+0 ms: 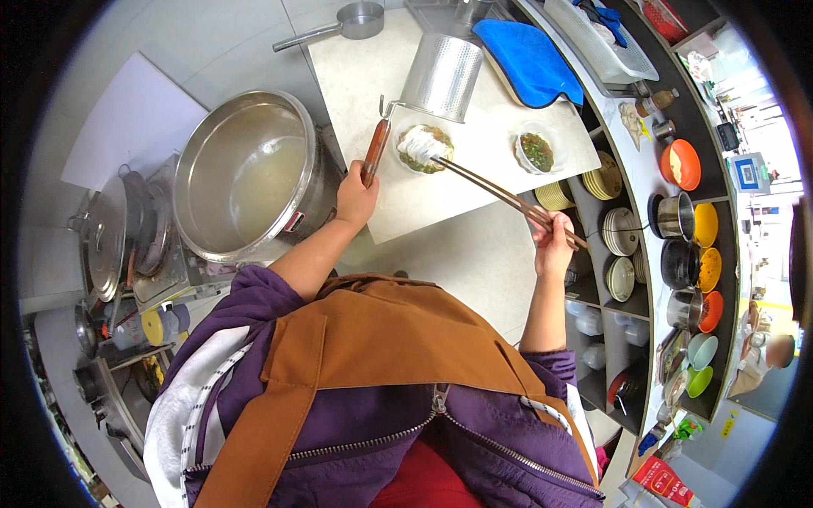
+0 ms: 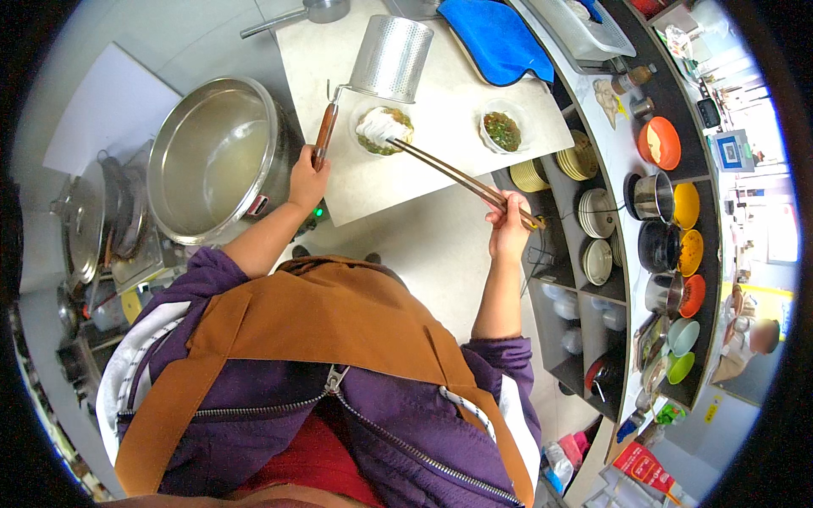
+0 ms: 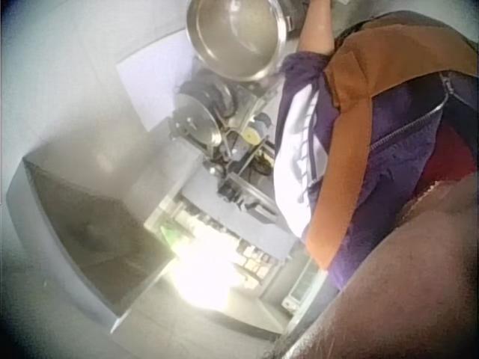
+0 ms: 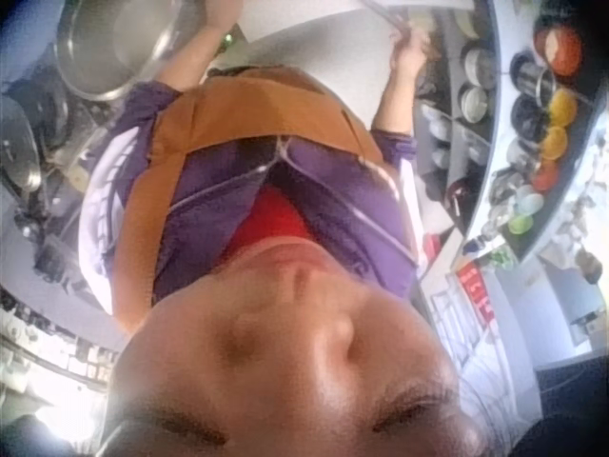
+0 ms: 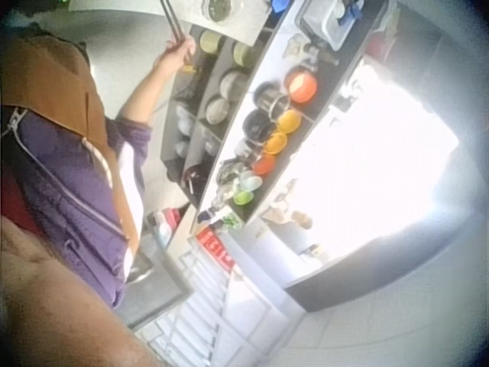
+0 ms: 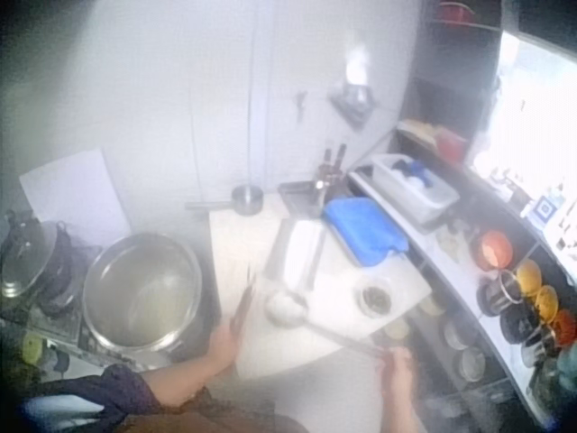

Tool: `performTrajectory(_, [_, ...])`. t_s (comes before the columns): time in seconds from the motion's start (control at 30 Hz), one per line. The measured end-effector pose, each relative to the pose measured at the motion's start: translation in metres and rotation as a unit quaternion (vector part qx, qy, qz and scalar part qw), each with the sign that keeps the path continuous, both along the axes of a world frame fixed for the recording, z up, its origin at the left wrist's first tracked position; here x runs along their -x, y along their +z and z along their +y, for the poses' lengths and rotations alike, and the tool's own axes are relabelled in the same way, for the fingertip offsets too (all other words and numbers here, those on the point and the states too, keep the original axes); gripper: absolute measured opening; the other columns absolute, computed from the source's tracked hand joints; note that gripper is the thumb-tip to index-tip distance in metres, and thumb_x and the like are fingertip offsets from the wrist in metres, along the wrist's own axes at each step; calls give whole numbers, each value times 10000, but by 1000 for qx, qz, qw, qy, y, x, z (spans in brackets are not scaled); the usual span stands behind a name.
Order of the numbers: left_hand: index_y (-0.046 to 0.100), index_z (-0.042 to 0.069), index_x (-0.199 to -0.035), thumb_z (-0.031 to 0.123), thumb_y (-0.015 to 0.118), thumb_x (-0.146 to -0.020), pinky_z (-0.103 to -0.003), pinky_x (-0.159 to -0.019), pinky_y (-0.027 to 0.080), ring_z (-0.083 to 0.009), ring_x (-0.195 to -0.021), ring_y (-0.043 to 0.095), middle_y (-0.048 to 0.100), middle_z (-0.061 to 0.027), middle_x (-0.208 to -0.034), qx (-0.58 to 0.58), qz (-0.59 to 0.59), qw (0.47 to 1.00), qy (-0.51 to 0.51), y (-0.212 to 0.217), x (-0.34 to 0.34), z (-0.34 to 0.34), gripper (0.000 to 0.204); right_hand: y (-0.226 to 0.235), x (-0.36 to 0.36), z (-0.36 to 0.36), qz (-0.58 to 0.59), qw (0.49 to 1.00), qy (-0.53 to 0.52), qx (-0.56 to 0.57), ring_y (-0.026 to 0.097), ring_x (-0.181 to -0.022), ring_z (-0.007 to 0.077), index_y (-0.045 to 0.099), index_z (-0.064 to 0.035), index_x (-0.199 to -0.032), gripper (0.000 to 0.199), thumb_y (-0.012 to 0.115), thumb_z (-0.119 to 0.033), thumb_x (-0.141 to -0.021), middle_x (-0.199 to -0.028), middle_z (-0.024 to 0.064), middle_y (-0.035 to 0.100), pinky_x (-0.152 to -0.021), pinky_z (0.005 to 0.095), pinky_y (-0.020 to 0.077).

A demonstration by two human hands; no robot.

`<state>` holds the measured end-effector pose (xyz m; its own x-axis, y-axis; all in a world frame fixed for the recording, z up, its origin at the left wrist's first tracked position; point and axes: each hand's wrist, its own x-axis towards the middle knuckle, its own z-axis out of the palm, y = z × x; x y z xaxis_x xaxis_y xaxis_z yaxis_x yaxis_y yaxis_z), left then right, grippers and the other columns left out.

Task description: The person assembles two noodle bowls in a commercial kitchen. They place pre-portioned ingredients into bowls, cook noodles in a large pot using a strainer, and transfer them into the bowls. They add broth, meat, and seasonings, then hand the finished bowls to a customer.

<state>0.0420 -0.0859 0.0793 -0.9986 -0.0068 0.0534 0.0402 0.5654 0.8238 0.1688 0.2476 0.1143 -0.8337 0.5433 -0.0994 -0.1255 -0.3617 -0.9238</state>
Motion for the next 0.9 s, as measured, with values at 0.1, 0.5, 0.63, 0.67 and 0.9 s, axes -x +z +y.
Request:
performTrajectory(0.1, [448, 21, -962, 143, 559, -792, -423, -678, 439, -380, -762, 568, 579, -198, -808, -2, -15, 1000, -3, -5, -3, -2, 237, 39, -4, -10, -20, 993, 30, -114, 621, -745, 174, 525, -16, -919, 153, 447, -147, -912, -967, 165, 612, -487, 220, 479])
performTrajectory(0.5, [457, 39, -987, 164, 552, -814, -444, -657, 431, -386, -764, 570, 584, -200, -802, -23, -1, 1000, -4, -29, -5, -3, 235, 119, 20, -7, 61, 977, -100, -179, 610, -870, 225, 535, 25, -910, 224, 480, -192, -904, -986, 184, 591, -735, 289, 527])
performTrajectory(0.63, [462, 41, -988, 159, 512, -836, -460, -655, 425, -395, -764, 564, 587, -213, -799, 50, -3, 999, -7, -48, 6, -2, 199, 74, 58, -18, 40, 990, -20, -134, 600, -885, 218, 533, 31, -928, 228, 473, -188, -908, -994, 171, 589, -750, 282, 520])
performTrajectory(0.67, [462, 40, -988, 159, 507, -837, -460, -656, 426, -397, -762, 564, 586, -214, -794, 51, 1, 999, 0, -52, 7, -3, 197, 68, 62, -18, 48, 992, -77, -89, 601, -870, 211, 536, 28, -931, 220, 474, -182, -908, -980, 162, 592, -740, 280, 523])
performTrajectory(0.9, [455, 44, -927, 143, 513, -830, -427, -587, 433, -352, -665, 567, 578, -184, -767, 85, -33, 996, -14, -29, 0, -3, 150, 60, 64, -15, 16, 991, -98, -89, 603, -822, 183, 543, 27, -921, 224, 464, -183, -913, -944, 135, 593, -703, 258, 531])
